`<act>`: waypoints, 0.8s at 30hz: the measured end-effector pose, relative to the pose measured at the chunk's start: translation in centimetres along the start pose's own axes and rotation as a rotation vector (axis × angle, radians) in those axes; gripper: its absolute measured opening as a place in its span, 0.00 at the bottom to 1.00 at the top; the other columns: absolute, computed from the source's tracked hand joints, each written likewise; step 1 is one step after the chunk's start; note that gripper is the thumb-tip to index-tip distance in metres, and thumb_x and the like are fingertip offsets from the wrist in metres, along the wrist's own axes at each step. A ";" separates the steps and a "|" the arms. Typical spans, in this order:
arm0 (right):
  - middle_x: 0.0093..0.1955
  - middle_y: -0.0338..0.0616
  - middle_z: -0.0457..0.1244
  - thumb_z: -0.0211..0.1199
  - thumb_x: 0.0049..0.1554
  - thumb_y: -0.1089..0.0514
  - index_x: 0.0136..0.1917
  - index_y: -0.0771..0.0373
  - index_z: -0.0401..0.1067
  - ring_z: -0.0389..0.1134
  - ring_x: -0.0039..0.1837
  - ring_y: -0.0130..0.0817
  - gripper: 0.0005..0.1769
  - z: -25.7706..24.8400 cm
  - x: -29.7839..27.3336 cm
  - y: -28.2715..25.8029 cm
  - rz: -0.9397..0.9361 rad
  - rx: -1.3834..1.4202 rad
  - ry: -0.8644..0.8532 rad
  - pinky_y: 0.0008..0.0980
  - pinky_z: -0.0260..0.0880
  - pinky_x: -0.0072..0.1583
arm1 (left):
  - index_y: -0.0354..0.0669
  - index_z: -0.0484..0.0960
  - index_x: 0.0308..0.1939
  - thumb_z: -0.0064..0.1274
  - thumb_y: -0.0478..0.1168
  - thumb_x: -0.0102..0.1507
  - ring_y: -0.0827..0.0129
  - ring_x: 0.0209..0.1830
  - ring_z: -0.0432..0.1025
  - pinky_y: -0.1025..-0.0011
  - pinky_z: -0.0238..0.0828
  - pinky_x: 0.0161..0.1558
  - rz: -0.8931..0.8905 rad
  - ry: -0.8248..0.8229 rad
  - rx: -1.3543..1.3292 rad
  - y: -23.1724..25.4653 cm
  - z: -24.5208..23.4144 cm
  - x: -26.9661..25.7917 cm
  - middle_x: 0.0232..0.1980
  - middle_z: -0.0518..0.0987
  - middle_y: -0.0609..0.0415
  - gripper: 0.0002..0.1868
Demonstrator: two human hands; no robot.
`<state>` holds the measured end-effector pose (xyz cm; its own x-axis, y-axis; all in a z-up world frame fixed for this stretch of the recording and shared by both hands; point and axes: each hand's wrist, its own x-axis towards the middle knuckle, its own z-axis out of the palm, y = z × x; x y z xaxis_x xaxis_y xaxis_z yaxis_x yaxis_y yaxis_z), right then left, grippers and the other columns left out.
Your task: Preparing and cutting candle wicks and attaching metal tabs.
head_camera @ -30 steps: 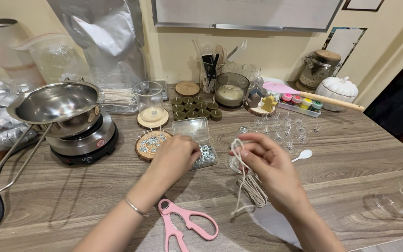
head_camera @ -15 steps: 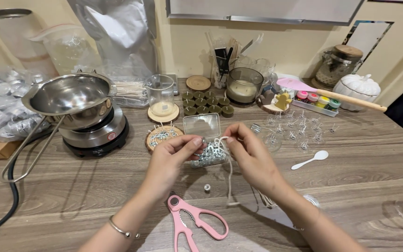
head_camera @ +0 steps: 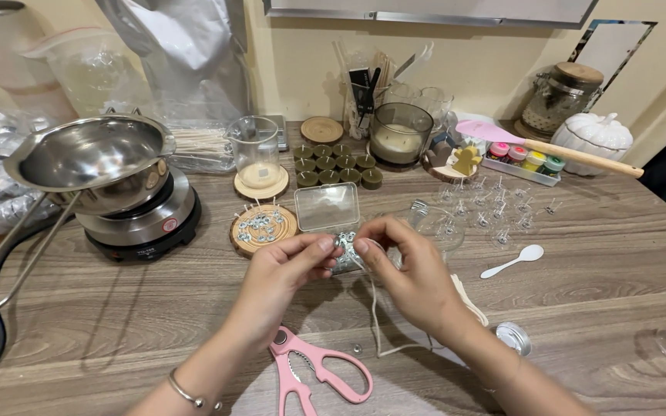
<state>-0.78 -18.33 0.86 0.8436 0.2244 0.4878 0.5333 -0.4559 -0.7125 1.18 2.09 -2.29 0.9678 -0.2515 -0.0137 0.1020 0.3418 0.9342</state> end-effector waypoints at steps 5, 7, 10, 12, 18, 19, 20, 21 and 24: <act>0.39 0.38 0.66 0.59 0.63 0.55 0.52 0.65 0.72 0.62 0.40 0.21 0.10 0.8 -0.2 -0.6 0.112 0.135 0.012 0.24 0.64 0.41 | 0.33 0.87 0.49 0.55 0.43 0.65 0.75 0.41 0.78 0.75 0.76 0.47 -0.003 -0.028 0.004 -0.2 0.4 -0.3 0.42 0.86 0.53 0.17; 0.38 0.38 0.64 0.59 0.64 0.56 0.53 0.65 0.71 0.60 0.39 0.21 0.10 0.8 -0.3 -0.9 0.124 0.158 0.000 0.24 0.62 0.40 | 0.32 0.86 0.49 0.55 0.43 0.65 0.75 0.41 0.77 0.74 0.76 0.47 -0.005 -0.033 -0.022 -0.3 0.4 -0.4 0.42 0.85 0.53 0.17; 0.33 0.34 0.64 0.58 0.63 0.56 0.52 0.64 0.70 0.60 0.35 0.19 0.09 0.9 -0.2 -1.4 0.145 0.071 0.005 0.23 0.60 0.36 | 0.32 0.86 0.50 0.55 0.43 0.65 0.75 0.41 0.77 0.74 0.75 0.46 0.003 -0.033 -0.032 -0.1 0.4 -0.4 0.42 0.85 0.54 0.17; 0.26 0.35 0.58 0.58 0.63 0.57 0.52 0.63 0.69 0.56 0.30 0.21 0.08 0.9 -0.3 -1.5 0.238 0.102 0.004 0.26 0.56 0.34 | 0.32 0.85 0.50 0.55 0.43 0.65 0.75 0.41 0.77 0.74 0.76 0.47 -0.011 -0.032 -0.063 -0.1 0.5 -0.5 0.43 0.86 0.53 0.17; 0.26 0.34 0.59 0.58 0.64 0.59 0.51 0.65 0.69 0.57 0.31 0.19 0.07 1.4 -0.7 -1.2 0.204 0.147 0.033 0.24 0.57 0.33 | 0.31 0.85 0.50 0.55 0.42 0.65 0.75 0.42 0.77 0.74 0.76 0.48 -0.020 -0.042 -0.100 -0.2 1.0 -0.7 0.43 0.85 0.53 0.17; 0.26 0.34 0.59 0.58 0.64 0.59 0.51 0.65 0.69 0.57 0.31 0.19 0.07 1.5 -0.8 -1.4 0.206 0.148 0.032 0.24 0.57 0.33 | 0.31 0.85 0.50 0.55 0.42 0.65 0.75 0.42 0.77 0.74 0.76 0.48 -0.022 -0.041 -0.100 -0.3 1.0 -0.8 0.43 0.85 0.53 0.17; 0.26 0.35 0.60 0.58 0.63 0.59 0.52 0.65 0.69 0.57 0.30 0.19 0.07 1.5 -0.8 -1.5 0.164 0.087 0.049 0.24 0.56 0.33 | 0.31 0.85 0.50 0.55 0.41 0.65 0.74 0.42 0.77 0.74 0.76 0.48 -0.020 -0.036 -0.100 -0.3 1.0 -0.8 0.43 0.86 0.52 0.17; 0.26 0.35 0.61 0.58 0.63 0.59 0.52 0.66 0.70 0.57 0.30 0.19 0.07 1.5 -0.8 -1.6 0.122 0.027 0.065 0.24 0.56 0.32 | 0.31 0.85 0.50 0.55 0.41 0.65 0.74 0.41 0.77 0.74 0.76 0.49 -0.019 -0.031 -0.101 -0.3 1.0 -0.8 0.44 0.86 0.52 0.16; 0.30 0.37 0.65 0.59 0.63 0.62 0.53 0.67 0.70 0.62 0.31 0.20 0.07 1.7 -1.0 -1.7 0.005 -0.023 0.113 0.25 0.60 0.33 | 0.30 0.86 0.50 0.55 0.41 0.66 0.74 0.41 0.77 0.73 0.76 0.49 -0.013 -0.050 -0.114 -0.7 1.0 -0.8 0.44 0.86 0.51 0.17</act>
<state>-2.43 -16.33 0.71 0.8334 0.1242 0.5385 0.5261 -0.4766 -0.7043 0.08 1.18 -2.54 0.9537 -0.3008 -0.0048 0.1427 0.4381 0.8875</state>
